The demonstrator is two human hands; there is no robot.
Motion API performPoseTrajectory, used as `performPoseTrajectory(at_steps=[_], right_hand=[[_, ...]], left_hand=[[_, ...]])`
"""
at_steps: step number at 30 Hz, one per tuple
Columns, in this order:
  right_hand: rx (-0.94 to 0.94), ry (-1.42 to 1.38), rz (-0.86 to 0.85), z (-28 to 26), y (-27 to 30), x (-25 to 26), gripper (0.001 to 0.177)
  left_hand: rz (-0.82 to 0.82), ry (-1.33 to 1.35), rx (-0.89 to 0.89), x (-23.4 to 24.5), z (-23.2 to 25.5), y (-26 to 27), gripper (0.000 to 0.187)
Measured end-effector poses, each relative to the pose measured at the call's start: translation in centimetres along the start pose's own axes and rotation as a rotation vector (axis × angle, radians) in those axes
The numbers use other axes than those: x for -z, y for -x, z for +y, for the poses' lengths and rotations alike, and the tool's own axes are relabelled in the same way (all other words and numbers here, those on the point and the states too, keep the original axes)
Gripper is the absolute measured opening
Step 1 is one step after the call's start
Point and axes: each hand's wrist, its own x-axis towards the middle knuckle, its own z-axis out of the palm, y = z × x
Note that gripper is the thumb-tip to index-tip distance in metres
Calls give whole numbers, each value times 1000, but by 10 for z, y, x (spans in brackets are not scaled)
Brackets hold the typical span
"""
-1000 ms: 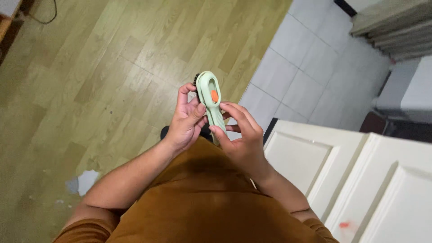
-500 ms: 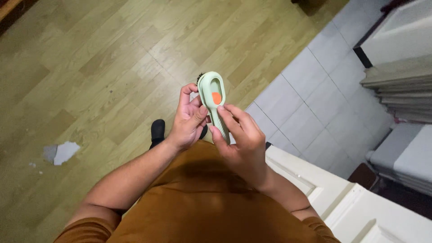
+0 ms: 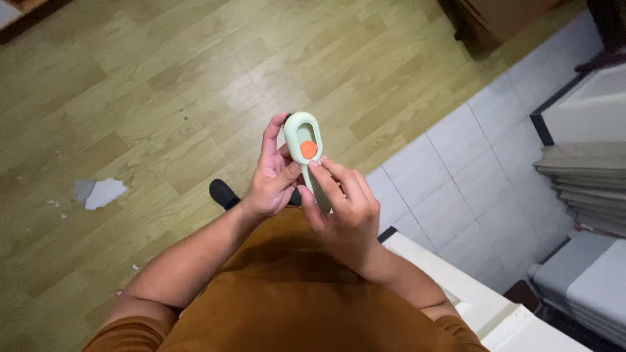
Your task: Assemble a handheld lint roller and brush combo tool.
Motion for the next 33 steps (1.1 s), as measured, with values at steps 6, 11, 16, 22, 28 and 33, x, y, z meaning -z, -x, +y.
performPoseTrajectory(at_steps=[6, 11, 16, 22, 28, 33], right_hand=[[6, -25, -34, -31, -16, -24, 45], [5, -96, -32, -47, -26, -48, 45], [-49, -241, -59, -42, -34, -58, 44], [6, -282, -80, -45, -45, -51, 41], [81, -234, -75, -42, -45, -42, 36], [116, -213, 0, -34, -43, -39, 37]], left_hand=[[-108, -81, 154, 44, 50, 6, 99], [-130, -146, 34, 59, 76, 7, 97], [-160, -253, -43, 50, 111, 5, 97], [-245, -106, 3, 57, 133, -6, 64], [-403, -288, -84, 54, 149, -11, 55], [-389, -241, -22, 30, 159, -14, 55]])
